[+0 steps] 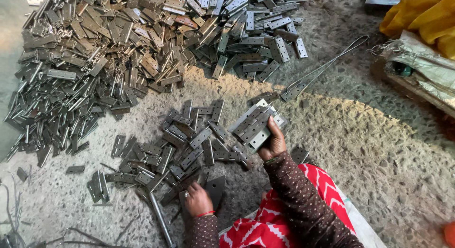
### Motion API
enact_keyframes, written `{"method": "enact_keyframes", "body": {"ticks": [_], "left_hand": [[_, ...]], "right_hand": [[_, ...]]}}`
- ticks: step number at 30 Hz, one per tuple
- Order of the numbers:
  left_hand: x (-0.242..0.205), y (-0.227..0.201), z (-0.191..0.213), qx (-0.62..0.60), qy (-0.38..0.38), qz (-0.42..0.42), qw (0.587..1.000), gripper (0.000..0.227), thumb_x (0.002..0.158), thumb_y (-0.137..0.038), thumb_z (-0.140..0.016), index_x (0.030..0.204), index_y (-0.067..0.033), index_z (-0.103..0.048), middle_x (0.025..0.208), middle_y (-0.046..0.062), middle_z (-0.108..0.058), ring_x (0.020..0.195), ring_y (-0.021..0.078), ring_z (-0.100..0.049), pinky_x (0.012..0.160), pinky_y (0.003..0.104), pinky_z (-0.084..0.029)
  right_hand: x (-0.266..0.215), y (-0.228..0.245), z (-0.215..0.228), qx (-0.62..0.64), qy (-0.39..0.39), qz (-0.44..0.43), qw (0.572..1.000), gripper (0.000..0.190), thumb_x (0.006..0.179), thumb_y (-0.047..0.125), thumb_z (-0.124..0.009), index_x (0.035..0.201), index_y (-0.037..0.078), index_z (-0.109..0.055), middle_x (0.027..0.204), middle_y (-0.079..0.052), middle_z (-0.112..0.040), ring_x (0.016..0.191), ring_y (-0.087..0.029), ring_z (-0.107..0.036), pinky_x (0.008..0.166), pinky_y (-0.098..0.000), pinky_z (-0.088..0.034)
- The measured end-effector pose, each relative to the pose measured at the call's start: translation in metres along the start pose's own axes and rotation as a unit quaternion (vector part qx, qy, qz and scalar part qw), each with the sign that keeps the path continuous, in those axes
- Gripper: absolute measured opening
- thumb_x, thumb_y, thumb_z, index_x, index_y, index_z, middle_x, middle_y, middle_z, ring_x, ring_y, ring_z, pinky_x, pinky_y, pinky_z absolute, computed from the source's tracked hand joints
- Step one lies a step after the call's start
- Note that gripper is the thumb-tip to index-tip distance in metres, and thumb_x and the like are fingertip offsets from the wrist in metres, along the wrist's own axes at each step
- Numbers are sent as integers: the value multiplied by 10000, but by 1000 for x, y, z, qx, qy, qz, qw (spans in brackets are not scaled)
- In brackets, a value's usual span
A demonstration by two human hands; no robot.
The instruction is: The person sits on the floor and assembles metal hinge components by hand. They pick up hinge plates and pins, align them, and use a metal rod to tap the pins into place. Finished assemblies are placed into a blue bucket nearby.
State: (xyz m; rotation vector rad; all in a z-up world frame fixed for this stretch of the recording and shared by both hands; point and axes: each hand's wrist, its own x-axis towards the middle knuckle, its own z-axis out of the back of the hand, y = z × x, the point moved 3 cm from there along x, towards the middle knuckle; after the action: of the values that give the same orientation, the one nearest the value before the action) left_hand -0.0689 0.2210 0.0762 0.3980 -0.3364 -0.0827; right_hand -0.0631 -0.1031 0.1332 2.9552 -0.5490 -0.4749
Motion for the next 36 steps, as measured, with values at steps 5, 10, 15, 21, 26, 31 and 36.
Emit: {"method": "enact_keyframes", "body": {"ticks": [5,10,15,21,26,31,36], "left_hand": [[-3,-3,-3,57,-12,-29,998,16,935,-167,-580,950,-169,-574,933,-8,-659,849,151,-701,698,294,-586],[-5,0,-7,-33,-29,-20,999,148,935,-161,-566,1074,-146,-616,1017,18,-685,886,198,-713,720,348,-587],[-16,6,-18,-114,-7,-10,993,285,897,-180,-578,1177,-164,-628,1140,55,-697,911,267,-712,746,393,-583],[-17,3,-28,-161,-6,-21,987,289,890,-167,-617,1176,-134,-635,1025,66,-716,837,282,-724,706,422,-580],[-23,6,-45,-171,-1,-57,984,298,860,-180,-655,1143,-89,-640,1006,95,-723,740,297,-727,671,419,-585],[-19,8,-34,-187,-22,-57,980,364,887,-178,-666,1241,-109,-622,1175,93,-712,816,287,-739,719,416,-591],[3,41,14,-244,81,93,962,510,917,-263,-713,1371,-105,-544,1503,120,-530,919,356,-712,778,466,-559]], "right_hand": [[-3,0,-3,-8,-12,4,1000,433,877,360,-780,1213,118,-652,1148,-92,-706,1084,-290,-677,997,-537,-530],[-1,0,-4,-7,5,7,1000,425,897,343,-781,1230,118,-644,1180,-84,-696,1113,-282,-664,1020,-537,-522],[-4,-3,-3,-11,21,-15,1000,432,897,355,-765,1242,122,-646,1190,-83,-699,1124,-287,-661,1018,-542,-519],[-6,-3,-11,-29,23,-7,999,443,892,347,-759,1261,131,-643,1210,-89,-693,1147,-296,-659,1031,-555,-515],[-5,-4,-7,-24,39,-4,999,452,905,338,-771,1283,127,-641,1233,-89,-693,1175,-294,-654,1059,-543,-507],[-3,-3,-9,-33,62,-3,998,437,925,324,-765,1294,134,-629,1245,-75,-686,1184,-288,-650,1063,-544,-510],[-4,-11,-2,-62,81,-37,994,428,933,321,-736,1297,120,-632,1236,-90,-702,1158,-294,-677,1055,-544,-520]]}}
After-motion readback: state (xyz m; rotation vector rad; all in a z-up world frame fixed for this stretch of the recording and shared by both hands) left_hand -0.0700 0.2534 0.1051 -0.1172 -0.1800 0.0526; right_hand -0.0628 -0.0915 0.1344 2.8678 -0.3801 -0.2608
